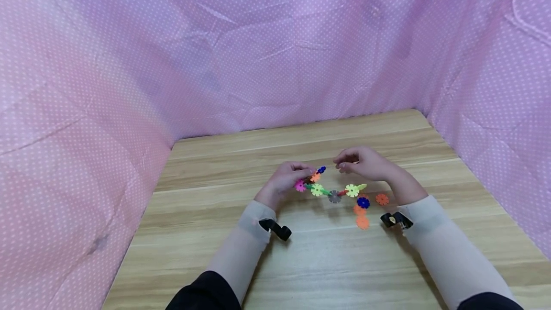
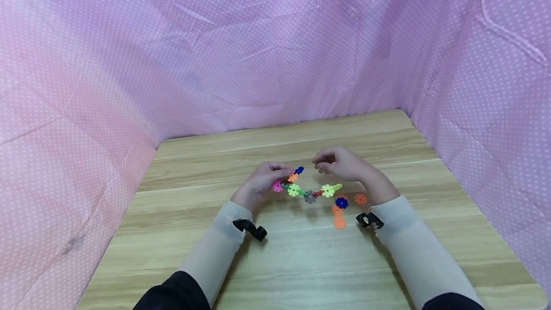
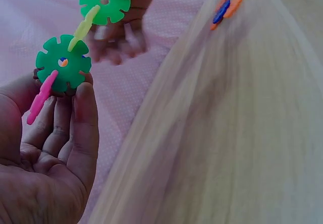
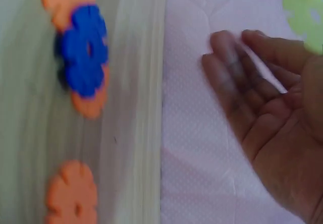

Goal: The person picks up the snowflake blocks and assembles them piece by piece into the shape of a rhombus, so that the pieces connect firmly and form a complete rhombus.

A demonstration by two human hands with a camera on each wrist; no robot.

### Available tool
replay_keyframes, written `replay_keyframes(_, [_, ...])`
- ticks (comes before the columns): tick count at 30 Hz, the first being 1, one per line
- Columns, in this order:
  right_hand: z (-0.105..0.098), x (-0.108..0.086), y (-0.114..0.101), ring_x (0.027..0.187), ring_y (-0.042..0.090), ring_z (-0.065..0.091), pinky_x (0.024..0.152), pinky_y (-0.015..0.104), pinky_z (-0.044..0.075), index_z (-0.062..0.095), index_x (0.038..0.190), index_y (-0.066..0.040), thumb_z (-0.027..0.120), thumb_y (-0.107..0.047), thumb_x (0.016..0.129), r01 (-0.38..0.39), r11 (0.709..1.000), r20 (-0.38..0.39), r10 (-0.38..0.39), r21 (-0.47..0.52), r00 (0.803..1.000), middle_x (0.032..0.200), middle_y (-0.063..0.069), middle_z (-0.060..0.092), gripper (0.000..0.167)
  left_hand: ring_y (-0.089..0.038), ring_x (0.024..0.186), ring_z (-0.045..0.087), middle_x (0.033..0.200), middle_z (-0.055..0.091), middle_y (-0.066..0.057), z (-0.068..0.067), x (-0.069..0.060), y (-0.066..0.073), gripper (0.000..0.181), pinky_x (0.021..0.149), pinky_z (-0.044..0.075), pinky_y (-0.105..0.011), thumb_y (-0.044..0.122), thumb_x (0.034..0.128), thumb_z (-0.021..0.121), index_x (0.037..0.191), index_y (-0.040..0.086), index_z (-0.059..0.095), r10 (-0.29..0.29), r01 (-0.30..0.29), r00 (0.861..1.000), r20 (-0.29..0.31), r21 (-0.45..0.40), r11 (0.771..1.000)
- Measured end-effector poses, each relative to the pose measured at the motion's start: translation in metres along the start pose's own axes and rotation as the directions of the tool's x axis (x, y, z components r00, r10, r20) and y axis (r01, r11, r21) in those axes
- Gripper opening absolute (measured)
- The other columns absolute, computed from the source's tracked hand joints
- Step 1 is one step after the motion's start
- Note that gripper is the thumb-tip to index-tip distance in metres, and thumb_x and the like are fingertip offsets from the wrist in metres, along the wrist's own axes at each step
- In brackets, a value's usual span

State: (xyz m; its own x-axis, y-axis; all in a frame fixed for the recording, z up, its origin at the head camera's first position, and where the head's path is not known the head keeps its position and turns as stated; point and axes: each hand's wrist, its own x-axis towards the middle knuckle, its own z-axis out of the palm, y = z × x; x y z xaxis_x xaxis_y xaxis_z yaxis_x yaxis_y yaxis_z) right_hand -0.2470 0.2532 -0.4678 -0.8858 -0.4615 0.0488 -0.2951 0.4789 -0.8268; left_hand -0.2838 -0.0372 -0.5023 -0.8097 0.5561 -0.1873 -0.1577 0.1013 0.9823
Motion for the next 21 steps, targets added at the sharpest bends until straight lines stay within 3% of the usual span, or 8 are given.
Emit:
replay_keyframes(2, [-0.007, -0.004, 0.004, 0.094, 0.025, 0.072, 0.080, 0.037, 0.062, 0.076, 0.112, -0.003, 0.068, 0.000, 0.100, -0.021, 0.999, 0.055, 0.024, -0.042, 0.998, 0.105, 0.013, 0.075, 0.015, -0.009, 0.072, 0.066, 0.103, 0.077, -0.007, -0.002, -0.001, 0.002, 0.021, 0.059, 0.056, -0.021, 0.019, 0.1007, 0.073, 0.116, 0.005, 0.078, 0.000, 0.000, 1.000, 0.002, -0.020, 1.000])
replay_keyframes(5, [-0.013, -0.010, 0.007, 0.085, 0.019, 0.064, 0.074, 0.033, 0.058, 0.075, 0.097, -0.011, 0.076, 0.002, 0.091, -0.103, 0.981, 0.156, 0.129, -0.164, 0.979, 0.094, 0.004, 0.072, 0.014, -0.009, 0.070, 0.066, 0.101, 0.077, -0.008, -0.005, -0.001, 0.003, 0.022, 0.059, 0.056, -0.021, 0.018, 0.1015, 0.072, 0.117, 0.003, 0.077, 0.005, -0.005, 1.000, 0.003, -0.035, 0.999])
replay_keyframes(9, [-0.012, -0.015, 0.008, 0.072, 0.015, 0.052, 0.064, 0.030, 0.046, 0.063, 0.083, -0.011, 0.084, 0.005, 0.081, -0.236, 0.938, 0.280, 0.305, -0.253, 0.910, 0.082, 0.000, 0.063, 0.026, -0.011, 0.080, 0.069, 0.104, 0.077, -0.008, -0.007, -0.001, 0.003, 0.024, 0.067, 0.057, -0.022, 0.019, 0.0994, 0.075, 0.117, 0.003, 0.077, 0.006, -0.006, 1.000, -0.014, -0.045, 0.999])
replay_keyframes(11, [-0.009, -0.015, 0.009, 0.068, 0.015, 0.048, 0.060, 0.028, 0.040, 0.058, 0.083, -0.007, 0.085, 0.008, 0.079, -0.297, 0.924, 0.316, 0.363, -0.240, 0.876, 0.078, 0.002, 0.061, 0.031, -0.012, 0.084, 0.070, 0.106, 0.077, -0.008, -0.007, 0.000, 0.003, 0.024, 0.069, 0.057, -0.022, 0.019, 0.0990, 0.076, 0.117, 0.003, 0.077, 0.007, -0.009, 1.000, -0.025, -0.050, 0.999])
replay_keyframes(13, [-0.006, -0.014, 0.011, 0.067, 0.016, 0.046, 0.058, 0.028, 0.038, 0.054, 0.083, -0.005, 0.084, 0.012, 0.077, -0.336, 0.915, 0.323, 0.395, -0.224, 0.860, 0.078, 0.003, 0.060, 0.035, -0.012, 0.084, 0.070, 0.106, 0.077, -0.008, -0.007, 0.000, 0.003, 0.023, 0.068, 0.056, -0.021, 0.018, 0.0990, 0.075, 0.116, 0.003, 0.078, 0.012, -0.013, 0.999, -0.033, -0.054, 0.998])
replay_keyframes(16, [-0.004, -0.013, 0.013, 0.068, 0.018, 0.048, 0.060, 0.029, 0.040, 0.057, 0.086, -0.005, 0.081, 0.010, 0.081, -0.346, 0.909, 0.285, 0.404, -0.232, 0.869, 0.079, 0.004, 0.058, 0.029, -0.011, 0.083, 0.069, 0.105, 0.077, -0.007, -0.007, 0.001, 0.002, 0.021, 0.068, 0.056, -0.021, 0.018, 0.1000, 0.074, 0.114, 0.003, 0.078, 0.019, -0.021, 0.999, -0.036, -0.065, 0.998])
replay_keyframes(21, [-0.006, -0.012, 0.018, 0.080, 0.021, 0.054, 0.070, 0.035, 0.047, 0.068, 0.092, -0.013, 0.076, 0.000, 0.091, -0.260, 0.910, 0.164, 0.325, -0.324, 0.931, 0.088, 0.003, 0.060, 0.016, -0.011, 0.084, 0.070, 0.106, 0.077, -0.008, -0.007, 0.001, -0.001, 0.023, 0.071, 0.057, -0.022, 0.020, 0.1011, 0.073, 0.116, 0.003, 0.077, 0.005, -0.007, 1.000, -0.028, -0.071, 0.997])
